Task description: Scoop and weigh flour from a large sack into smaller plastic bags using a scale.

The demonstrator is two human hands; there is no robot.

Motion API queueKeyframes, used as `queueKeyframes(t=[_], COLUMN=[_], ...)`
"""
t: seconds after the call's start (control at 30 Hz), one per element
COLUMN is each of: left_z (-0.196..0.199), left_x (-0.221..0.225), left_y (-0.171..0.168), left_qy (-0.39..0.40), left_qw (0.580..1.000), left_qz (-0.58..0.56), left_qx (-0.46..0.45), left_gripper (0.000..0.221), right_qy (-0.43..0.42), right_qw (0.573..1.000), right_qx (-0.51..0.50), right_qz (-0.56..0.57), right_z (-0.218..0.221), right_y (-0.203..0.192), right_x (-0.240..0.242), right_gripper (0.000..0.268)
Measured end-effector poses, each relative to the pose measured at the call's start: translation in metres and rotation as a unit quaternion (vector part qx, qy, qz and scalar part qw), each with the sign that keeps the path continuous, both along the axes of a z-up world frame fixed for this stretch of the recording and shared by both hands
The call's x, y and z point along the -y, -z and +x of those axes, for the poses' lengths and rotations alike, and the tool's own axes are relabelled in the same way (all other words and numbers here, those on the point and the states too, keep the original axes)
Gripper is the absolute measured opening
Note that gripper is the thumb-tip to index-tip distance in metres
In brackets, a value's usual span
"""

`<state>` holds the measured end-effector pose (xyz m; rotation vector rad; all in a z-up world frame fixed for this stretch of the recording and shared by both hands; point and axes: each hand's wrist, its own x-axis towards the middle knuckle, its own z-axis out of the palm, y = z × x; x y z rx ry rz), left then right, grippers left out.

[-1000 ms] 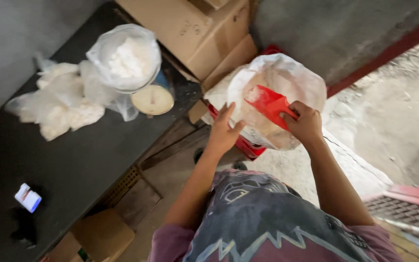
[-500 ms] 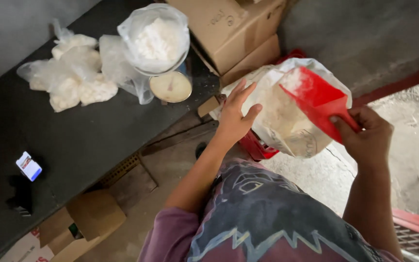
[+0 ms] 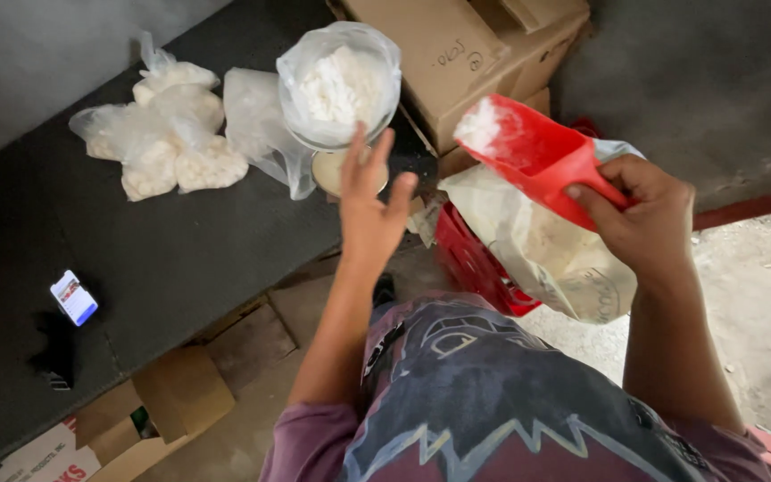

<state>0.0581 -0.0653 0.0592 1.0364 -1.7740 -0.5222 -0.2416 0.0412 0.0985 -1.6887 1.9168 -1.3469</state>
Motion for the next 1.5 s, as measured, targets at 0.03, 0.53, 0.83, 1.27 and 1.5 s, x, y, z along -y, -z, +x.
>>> queueKeyframes(t=[0.03,0.53,0.83,1.27,1.5], left_z=[0.010,0.093,0.113,0.133,0.136], left_x=[0.006,0.071,0.102,0.153,0.157], left_y=[-0.002,0.008,0.010,0.042,0.041], left_qy=[-0.001,-0.065,-0.025,0.024,0.060], left_qw=[1.000,0.997,0.999,0.998,0.997], left_qz=[0.000,0.009,0.021,0.051,0.039], left_qx=[0.000,-0.032,-0.010,0.017,-0.014], left_gripper=[0.055,0.054,0.054,0.066,0.062], right_qy=[-0.001,-0.069,-0.074,-0.160,-0.192], right_qw=[1.000,0.994,0.982,0.808,0.677], right_qx=[0.000,-0.076,-0.171,-0.554,-0.703], right_qz=[0.000,-0.023,-0.040,-0.120,-0.100], right_z=[0.006,0.072,0.102,0.174,0.209], right_y=[-0.002,-0.015,-0.017,-0.044,-0.060], right_x=[0.007,0.090,0.134,0.223,0.243], right_gripper=[0.020,0.024,0.024,0.008,0.008])
